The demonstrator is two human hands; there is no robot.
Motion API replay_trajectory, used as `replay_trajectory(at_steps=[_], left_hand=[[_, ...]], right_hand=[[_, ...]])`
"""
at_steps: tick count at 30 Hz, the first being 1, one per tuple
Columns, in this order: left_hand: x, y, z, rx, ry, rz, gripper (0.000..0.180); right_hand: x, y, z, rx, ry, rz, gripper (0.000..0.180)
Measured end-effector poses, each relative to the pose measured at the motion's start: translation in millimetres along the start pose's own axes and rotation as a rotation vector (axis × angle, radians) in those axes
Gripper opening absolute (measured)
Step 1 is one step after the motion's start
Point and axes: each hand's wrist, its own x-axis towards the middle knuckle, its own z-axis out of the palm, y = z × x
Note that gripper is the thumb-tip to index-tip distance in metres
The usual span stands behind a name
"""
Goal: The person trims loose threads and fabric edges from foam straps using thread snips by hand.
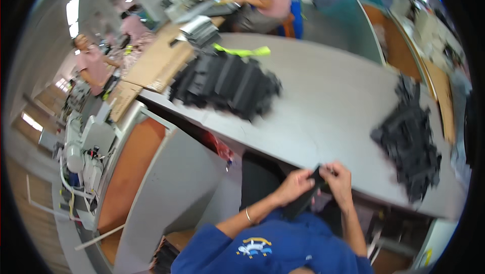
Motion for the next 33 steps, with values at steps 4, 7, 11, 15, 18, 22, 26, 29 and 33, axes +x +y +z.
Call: replay_trajectory(at_steps=[4,7,11,15,18,22,26,29,33], left_hand=[[-1,33,12,0.016,0.052,0.047,0.034],[7,50,16,-0.005,0.073,-0.020,0.040],[5,50,22,-0.024,0.081,-0.035,0.044],[-3,52,27,-0.003,0.078,-0.030,0.047],[-5,51,22,0.006,0.092,-0.012,0.050],[-3,59,27,0.076,0.079,-0.039,0.048],[0,63,32,0.195,0.021,-0.086,0.041],[1,69,30,0.198,-0.020,-0.118,0.038],[2,77,20,0.241,-0.079,-0.168,0.036]], right_hand=[[9,-21,-6,0.076,0.015,-0.006,0.015],[22,-21,-12,0.236,0.064,-0.005,0.014],[22,-24,-31,0.391,0.104,0.079,0.016],[16,-21,-36,0.250,0.122,-0.123,0.021],[8,-32,-30,0.021,0.163,-0.237,0.026],[8,-38,-27,-0.208,0.093,-0.193,0.034],[16,-28,-31,-0.558,0.116,-0.437,0.014],[19,-27,-38,-0.590,0.115,-0.419,0.009],[18,-25,-45,-0.474,0.145,-0.311,0.013]])
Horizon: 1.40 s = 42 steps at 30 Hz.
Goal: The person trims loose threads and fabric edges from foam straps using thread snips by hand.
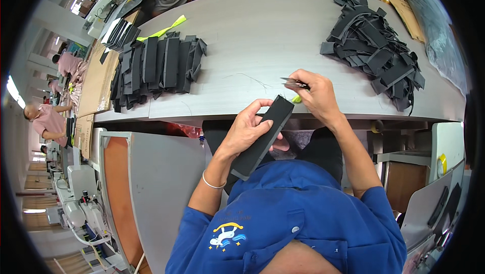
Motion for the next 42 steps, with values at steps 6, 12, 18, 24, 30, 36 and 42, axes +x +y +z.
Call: replay_trajectory(at_steps=[6,12,18,24,30,36,42], left_hand=[[-5,10,-8,0.000,-0.028,-0.055,0.037],[-4,14,-11,0.023,-0.048,-0.068,0.035],[-3,18,-19,0.059,-0.081,-0.087,0.035],[-2,16,-17,0.079,-0.090,-0.101,0.033],[-3,16,-19,0.088,-0.085,-0.098,0.034],[3,16,-18,0.116,-0.069,-0.104,0.033],[3,20,-20,0.098,-0.026,-0.115,0.028]], right_hand=[[-7,0,-17,0.085,0.020,-0.152,0.021],[-9,3,-15,0.009,-0.109,-0.246,0.012],[-3,1,-6,-0.023,-0.072,-0.318,0.009],[-3,3,-6,-0.099,-0.041,-0.343,0.008],[-6,-6,-9,0.039,-0.044,-0.230,0.008],[-4,4,1,-0.050,-0.018,-0.353,0.011],[0,-7,2,-0.018,-0.044,-0.283,0.008]])
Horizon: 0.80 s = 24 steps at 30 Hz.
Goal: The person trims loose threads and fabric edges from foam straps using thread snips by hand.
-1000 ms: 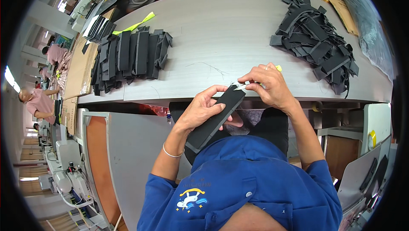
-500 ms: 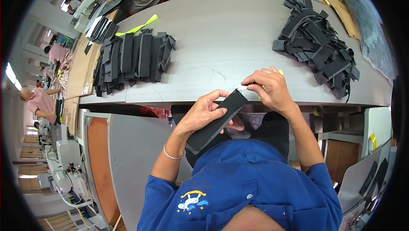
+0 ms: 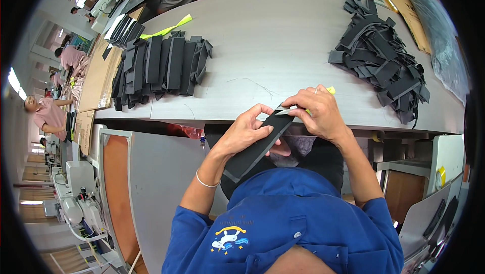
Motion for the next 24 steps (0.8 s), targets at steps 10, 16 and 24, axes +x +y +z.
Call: replay_trajectory(at_steps=[10,16,24], left_hand=[[0,-11,6,-0.206,-0.054,0.135,0.037],[26,-36,18,-0.102,0.277,0.336,0.025],[31,-52,-5,-0.680,0.204,0.324,0.030]], right_hand=[[-5,6,6,0.210,0.055,0.226,0.024],[-6,3,15,0.755,-0.054,0.486,0.023],[-10,-14,42,0.256,0.049,-0.005,0.015]])
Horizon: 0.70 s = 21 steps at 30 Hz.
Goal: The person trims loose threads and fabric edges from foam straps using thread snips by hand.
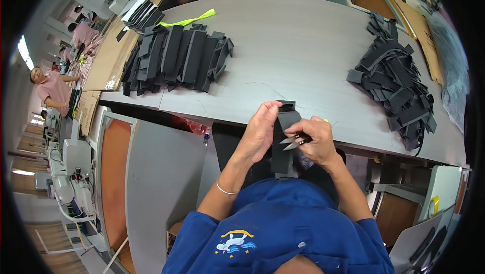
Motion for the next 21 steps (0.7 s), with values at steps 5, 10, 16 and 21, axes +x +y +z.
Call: replay_trajectory(at_steps=[5,10,16,21], left_hand=[[-8,3,18,0.202,0.011,0.212,0.044],[-12,4,27,0.394,-0.006,0.424,0.050],[-13,2,29,0.515,0.010,0.429,0.052],[-14,-2,29,0.569,0.059,0.413,0.047]], right_hand=[[2,-7,-3,-0.045,-0.107,0.036,0.023],[10,-18,-14,-0.030,-0.016,0.184,0.022],[16,-14,-8,-0.220,0.015,0.084,0.012],[17,-12,-4,-0.265,0.039,0.076,0.008]])
